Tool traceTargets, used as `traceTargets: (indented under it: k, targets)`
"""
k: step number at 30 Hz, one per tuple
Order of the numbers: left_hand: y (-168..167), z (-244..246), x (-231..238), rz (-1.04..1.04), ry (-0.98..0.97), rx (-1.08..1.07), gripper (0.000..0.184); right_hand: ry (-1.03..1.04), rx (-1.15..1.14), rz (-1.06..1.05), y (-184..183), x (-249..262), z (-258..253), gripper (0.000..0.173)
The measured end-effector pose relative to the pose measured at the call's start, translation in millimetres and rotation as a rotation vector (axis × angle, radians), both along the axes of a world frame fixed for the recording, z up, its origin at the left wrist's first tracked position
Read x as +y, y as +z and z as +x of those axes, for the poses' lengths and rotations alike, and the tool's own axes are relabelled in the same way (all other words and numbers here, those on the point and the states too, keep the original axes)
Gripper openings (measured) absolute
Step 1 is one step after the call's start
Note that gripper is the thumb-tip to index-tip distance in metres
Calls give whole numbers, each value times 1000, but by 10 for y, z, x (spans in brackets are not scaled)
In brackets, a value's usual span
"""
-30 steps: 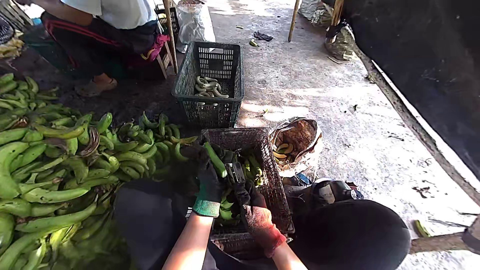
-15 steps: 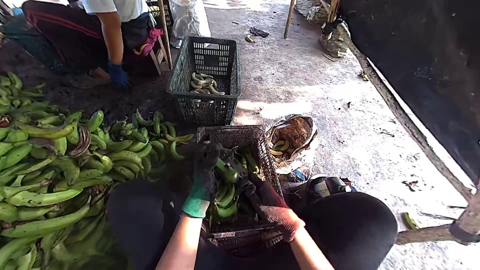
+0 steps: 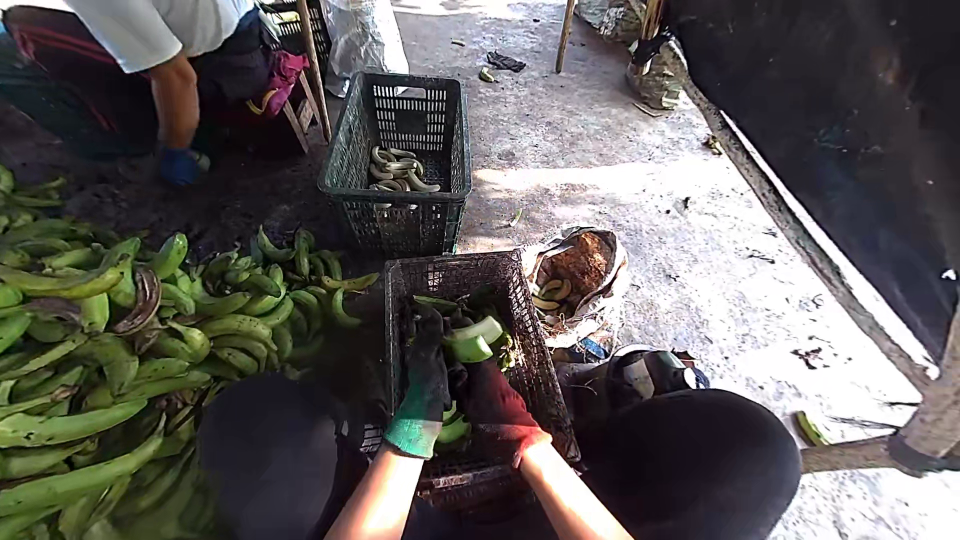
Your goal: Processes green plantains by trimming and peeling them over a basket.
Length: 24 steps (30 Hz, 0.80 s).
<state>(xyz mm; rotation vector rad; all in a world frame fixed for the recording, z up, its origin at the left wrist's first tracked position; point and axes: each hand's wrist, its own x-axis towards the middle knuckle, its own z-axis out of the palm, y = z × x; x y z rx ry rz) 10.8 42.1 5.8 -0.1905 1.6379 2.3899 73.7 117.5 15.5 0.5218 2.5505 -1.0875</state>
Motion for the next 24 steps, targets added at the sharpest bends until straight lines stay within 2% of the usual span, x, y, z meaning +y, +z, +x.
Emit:
traceTargets:
  k: [3, 5, 8, 10, 12, 14, 15, 17, 19, 20, 22, 24]
  targets:
    - [-27, -54, 34, -34, -92, 39, 22, 82, -4, 38, 44, 115, -69, 39]
    - [-27, -91, 180, -8, -186, 19, 26, 91, 20, -13, 196, 364, -70, 38]
    - [-96, -231, 773, 128, -316, -29, 31, -47, 22, -163, 304, 1028, -143, 40]
    - [-169, -363, 1251, 33, -258, -48, 34, -172, -49, -179, 162, 1593, -252, 40]
    - [-256, -373, 1424, -185, -172, -21, 44, -206, -159, -10, 27, 2101, -280, 38]
    - [-422, -292, 1217, -410, -323, 151, 65, -276, -198, 139, 136, 2418, -224, 42]
    - [-550, -197, 1007, -605, -468, 243, 70, -323, -175, 147, 232, 2510, -178, 38]
    - [-888, 110, 511, -1087, -905, 292, 77, -420, -138, 57, 383, 2623, -79, 38]
    - [-1218, 398, 147, -1448, -1407, 209, 80, -524, -85, -120, 485, 2642, 4, 37]
    - [-1392, 488, 52, -1571, -1557, 192, 84, -562, -46, -172, 513, 2632, 32, 37]
    - [-1556, 540, -13, -1719, -1653, 167, 93, -563, 30, -193, 572, 2536, 125, 36]
    - [-1612, 465, -135, -1804, -1568, 135, 84, -530, 96, -224, 505, 2406, 210, 32]
